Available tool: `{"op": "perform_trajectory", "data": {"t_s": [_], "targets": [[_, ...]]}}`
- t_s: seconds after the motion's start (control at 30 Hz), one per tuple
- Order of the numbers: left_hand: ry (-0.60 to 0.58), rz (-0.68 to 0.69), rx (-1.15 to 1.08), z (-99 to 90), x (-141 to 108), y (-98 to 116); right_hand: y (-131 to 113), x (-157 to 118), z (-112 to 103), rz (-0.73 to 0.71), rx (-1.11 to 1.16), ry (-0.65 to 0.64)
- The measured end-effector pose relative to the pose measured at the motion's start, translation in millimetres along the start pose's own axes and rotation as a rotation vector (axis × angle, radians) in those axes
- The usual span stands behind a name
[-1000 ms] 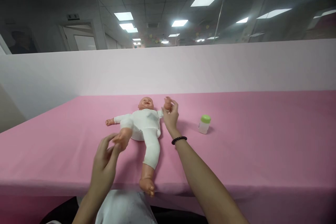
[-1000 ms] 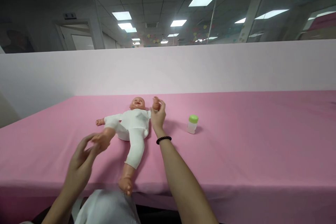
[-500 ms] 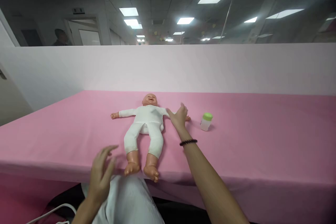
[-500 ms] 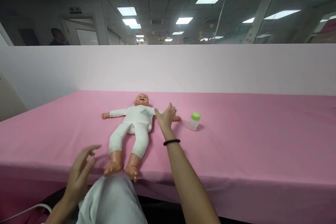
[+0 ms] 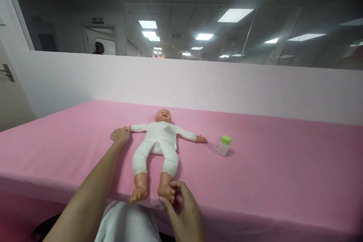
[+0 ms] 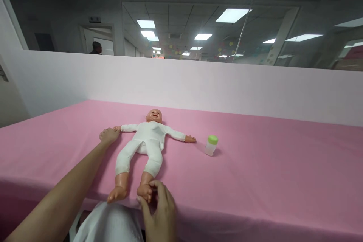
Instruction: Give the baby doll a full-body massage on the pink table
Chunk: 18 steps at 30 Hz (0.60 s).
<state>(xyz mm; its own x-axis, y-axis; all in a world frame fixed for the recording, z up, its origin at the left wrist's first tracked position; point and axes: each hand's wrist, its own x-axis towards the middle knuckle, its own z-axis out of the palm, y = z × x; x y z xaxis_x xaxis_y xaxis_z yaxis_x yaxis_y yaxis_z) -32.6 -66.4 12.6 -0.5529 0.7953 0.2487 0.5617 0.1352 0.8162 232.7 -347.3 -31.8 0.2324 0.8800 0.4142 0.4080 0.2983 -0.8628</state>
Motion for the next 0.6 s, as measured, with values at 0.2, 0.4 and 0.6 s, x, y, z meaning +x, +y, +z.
{"op": "perform_trajectory", "data": {"t_s": [0.2,0.4,0.6], "targets": [[0.034,-0.085,-0.445,28.3,17.0,22.7,-35.5,67.7,-38.2,0.027,0.296,0.066],[-0.135,0.408,-0.946,57.9,-17.6,64.3,-60.7,165.7,-12.7,-0.189,0.186,-0.333],[-0.303,0.699,-0.598,57.1,-41.8,58.5,-59.1,200.4,28.7,-0.184,0.085,-0.354]]}}
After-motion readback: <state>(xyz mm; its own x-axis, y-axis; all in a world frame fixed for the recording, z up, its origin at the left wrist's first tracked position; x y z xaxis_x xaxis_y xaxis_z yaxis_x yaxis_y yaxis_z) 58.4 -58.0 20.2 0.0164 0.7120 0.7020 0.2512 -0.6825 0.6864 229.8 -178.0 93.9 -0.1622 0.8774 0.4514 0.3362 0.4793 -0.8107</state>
